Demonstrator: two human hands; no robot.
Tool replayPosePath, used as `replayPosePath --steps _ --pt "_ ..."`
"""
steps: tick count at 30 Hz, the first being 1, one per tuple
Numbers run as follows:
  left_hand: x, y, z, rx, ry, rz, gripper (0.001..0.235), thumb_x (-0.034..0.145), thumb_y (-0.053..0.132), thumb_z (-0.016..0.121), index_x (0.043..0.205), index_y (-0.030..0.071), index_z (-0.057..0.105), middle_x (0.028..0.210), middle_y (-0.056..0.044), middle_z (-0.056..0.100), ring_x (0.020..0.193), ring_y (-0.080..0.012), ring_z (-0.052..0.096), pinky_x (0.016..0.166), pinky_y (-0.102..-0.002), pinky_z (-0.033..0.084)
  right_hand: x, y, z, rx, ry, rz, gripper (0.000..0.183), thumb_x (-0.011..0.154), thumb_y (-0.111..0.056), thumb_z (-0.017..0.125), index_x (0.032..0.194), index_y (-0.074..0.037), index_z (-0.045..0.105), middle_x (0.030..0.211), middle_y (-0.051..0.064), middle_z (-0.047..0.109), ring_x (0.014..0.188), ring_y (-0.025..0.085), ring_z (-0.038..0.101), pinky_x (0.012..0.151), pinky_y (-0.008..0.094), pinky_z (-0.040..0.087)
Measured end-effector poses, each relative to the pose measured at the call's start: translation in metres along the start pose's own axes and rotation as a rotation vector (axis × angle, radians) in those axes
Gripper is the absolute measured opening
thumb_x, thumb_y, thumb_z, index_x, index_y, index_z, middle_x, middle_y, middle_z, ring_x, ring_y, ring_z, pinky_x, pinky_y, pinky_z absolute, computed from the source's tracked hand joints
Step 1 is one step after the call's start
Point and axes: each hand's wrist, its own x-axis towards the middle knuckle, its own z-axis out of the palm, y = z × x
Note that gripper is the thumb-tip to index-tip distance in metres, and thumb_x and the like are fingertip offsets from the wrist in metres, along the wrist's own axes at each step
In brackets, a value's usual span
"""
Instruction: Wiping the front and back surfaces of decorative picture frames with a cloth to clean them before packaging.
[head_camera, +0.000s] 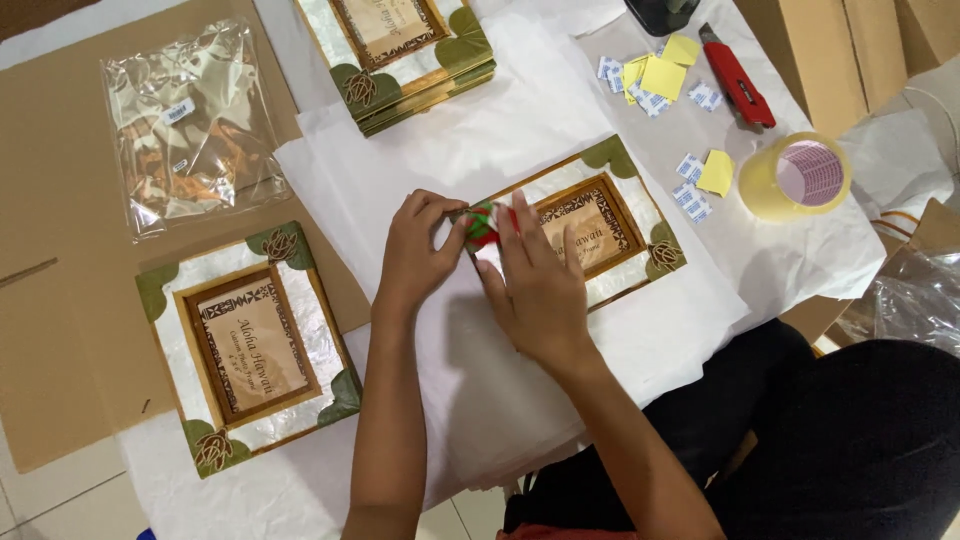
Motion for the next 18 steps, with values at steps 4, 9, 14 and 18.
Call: replayPosePath --steps 4,9,14,18 --pt "-0.002 -0.008 -0.001 -0.019 -0.035 0.032 0.023 0.093 0.015 0.070 0.114 0.005 0.070 0.102 -0.011 0.061 0.108 -0.0378 0.065 0.118 -0.068 0.025 0.029 0.011 0.020 0.195 -0.319 0.095 0.065 0.108 -0.054 0.031 0.158 -0.013 0.041 0.168 0.011 0.029 0.154 0.028 0.028 0.125 0.058 0.000" --pt "0.000 0.010 -0.006 -0.002 -0.048 -0.010 0.037 0.089 0.033 0.076 0.114 0.006 0.070 0.104 -0.011 0.062 0.109 -0.0375 0.065 0.120 -0.067 0.024 0.038 0.023 0.029 0.028 -0.381 0.157 0.071 0.107 -0.063 0.017 0.160 -0.020 0.036 0.169 0.006 0.027 0.157 0.025 0.019 0.125 0.055 -0.009" --pt "0.000 0.012 -0.005 0.030 -0.045 -0.010 0.045 0.080 0.032 0.086 0.113 0.007 0.068 0.104 -0.010 0.060 0.110 -0.0376 0.065 0.120 -0.067 0.024 0.045 0.046 0.021 -0.009 -0.399 0.225 0.072 0.107 -0.063 0.012 0.162 -0.020 0.031 0.171 0.005 0.023 0.158 0.026 0.016 0.124 0.057 -0.010" --pt "0.000 0.008 -0.003 0.055 -0.043 -0.004 0.045 0.077 0.027 0.089 0.113 0.009 0.067 0.105 -0.007 0.059 0.111 -0.0357 0.065 0.120 -0.067 0.024 0.042 0.067 0.025 -0.034 -0.347 0.238 0.071 0.109 -0.062 0.015 0.164 -0.019 0.030 0.171 0.007 0.023 0.158 0.029 0.016 0.124 0.059 -0.007"
